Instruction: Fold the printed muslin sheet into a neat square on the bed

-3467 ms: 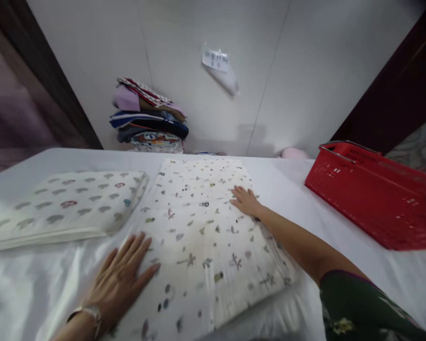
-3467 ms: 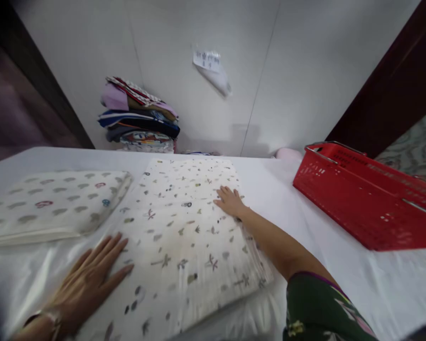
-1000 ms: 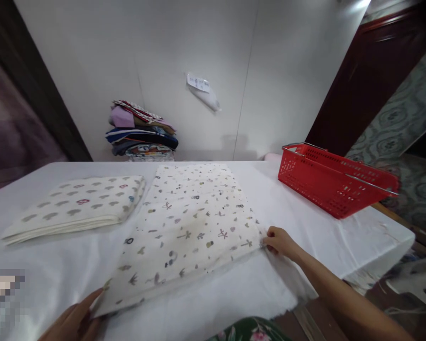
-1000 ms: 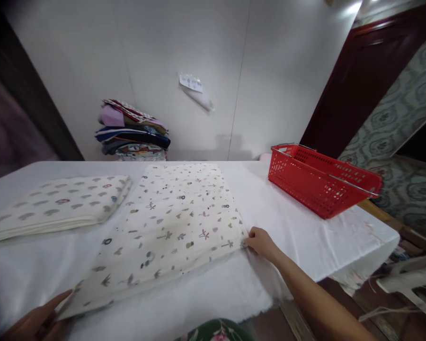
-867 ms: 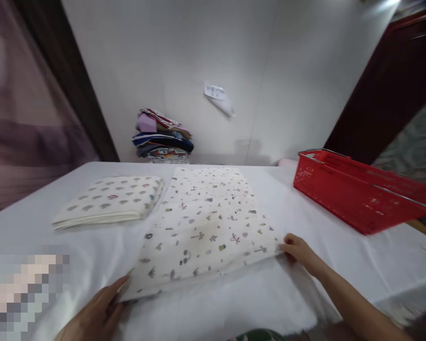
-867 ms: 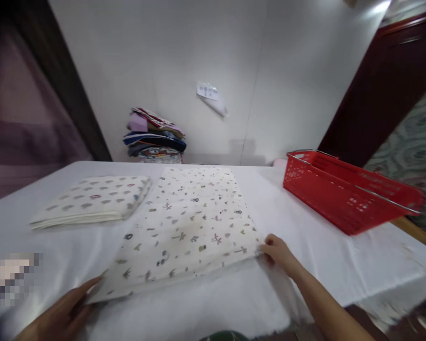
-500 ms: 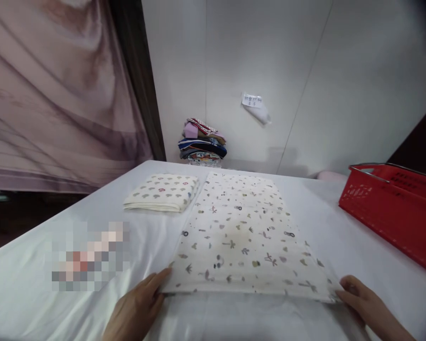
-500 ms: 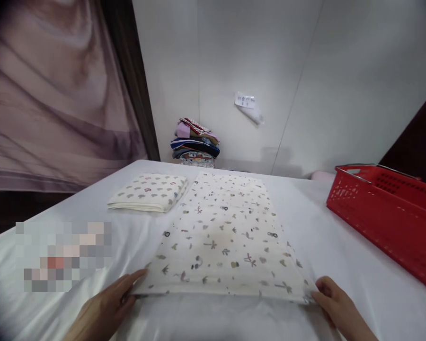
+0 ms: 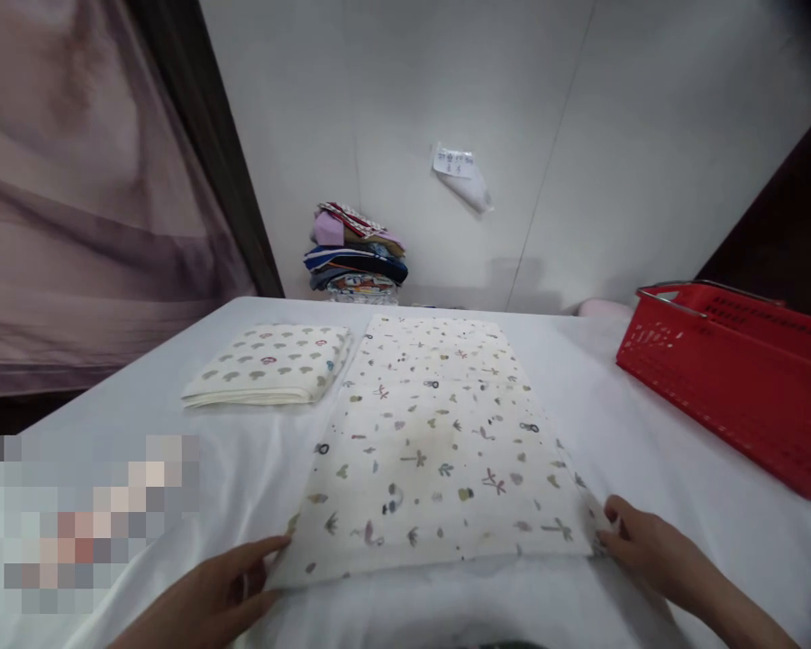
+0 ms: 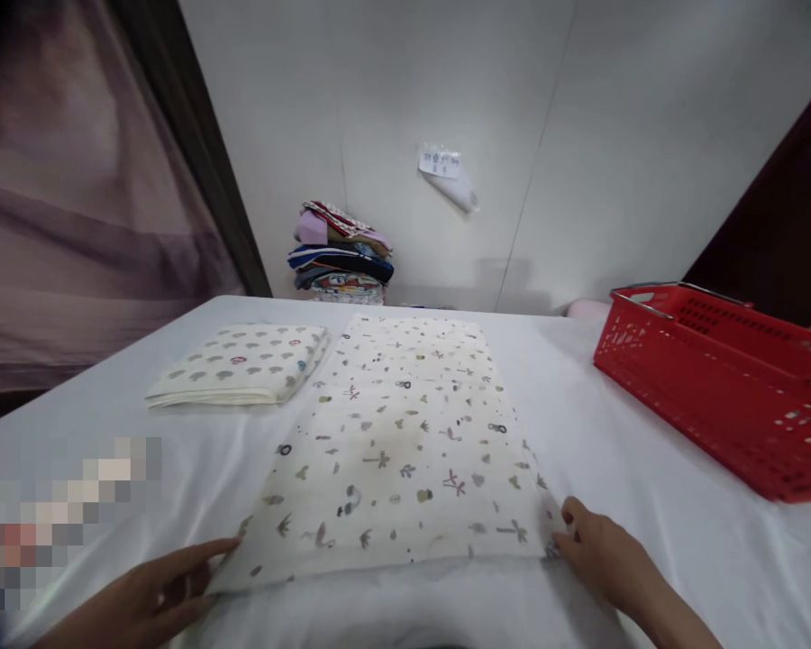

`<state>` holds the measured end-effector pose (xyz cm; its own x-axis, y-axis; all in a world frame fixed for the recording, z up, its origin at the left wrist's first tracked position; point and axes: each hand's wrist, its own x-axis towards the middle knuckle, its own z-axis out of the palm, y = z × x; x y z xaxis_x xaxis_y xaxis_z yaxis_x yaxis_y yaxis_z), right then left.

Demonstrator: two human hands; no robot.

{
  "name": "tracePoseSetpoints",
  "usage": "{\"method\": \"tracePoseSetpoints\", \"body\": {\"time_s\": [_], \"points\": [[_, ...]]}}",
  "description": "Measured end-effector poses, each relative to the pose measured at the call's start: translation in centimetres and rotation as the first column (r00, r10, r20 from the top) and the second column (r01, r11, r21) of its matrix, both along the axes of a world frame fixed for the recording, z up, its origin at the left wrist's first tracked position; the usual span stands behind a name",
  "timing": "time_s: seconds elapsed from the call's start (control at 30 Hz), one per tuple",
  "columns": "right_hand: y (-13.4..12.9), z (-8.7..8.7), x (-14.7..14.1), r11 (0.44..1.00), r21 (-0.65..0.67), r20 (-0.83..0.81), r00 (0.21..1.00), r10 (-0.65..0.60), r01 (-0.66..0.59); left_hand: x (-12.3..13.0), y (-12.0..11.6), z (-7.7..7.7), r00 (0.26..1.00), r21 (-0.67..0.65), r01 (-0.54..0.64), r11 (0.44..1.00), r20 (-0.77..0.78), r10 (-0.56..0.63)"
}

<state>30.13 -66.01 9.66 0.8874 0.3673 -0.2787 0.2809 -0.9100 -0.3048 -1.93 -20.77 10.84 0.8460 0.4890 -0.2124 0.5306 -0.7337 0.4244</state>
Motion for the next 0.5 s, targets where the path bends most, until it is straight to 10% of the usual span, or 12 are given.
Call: {"method": "tracePoseSetpoints", "body": {"time_s": [0.23, 0.37, 0.5], "points": [[9.5, 3.0, 2.7, 0.918, 0.148, 0.298, 0.902, 0.313, -0.368, 11.7, 1.1, 3.5, 0.979, 0.164, 0.108, 0.98, 0.152, -0.134], [16.9, 2.5, 5.6, 0.797, 0.152, 0.259, 0.801, 0.539, -0.585, 20.3, 1.3, 1.7, 0.93, 0.369, 0.247, 0.896, 0.17, -0.327], [19.9, 0.5, 8.4, 0.82, 0.053, 0.198, 0.811, 0.551, -0.57, 24.1, 3.6, -1.4, 0.979, 0.38, 0.171, 0.909, 0.04, -0.2]]}}
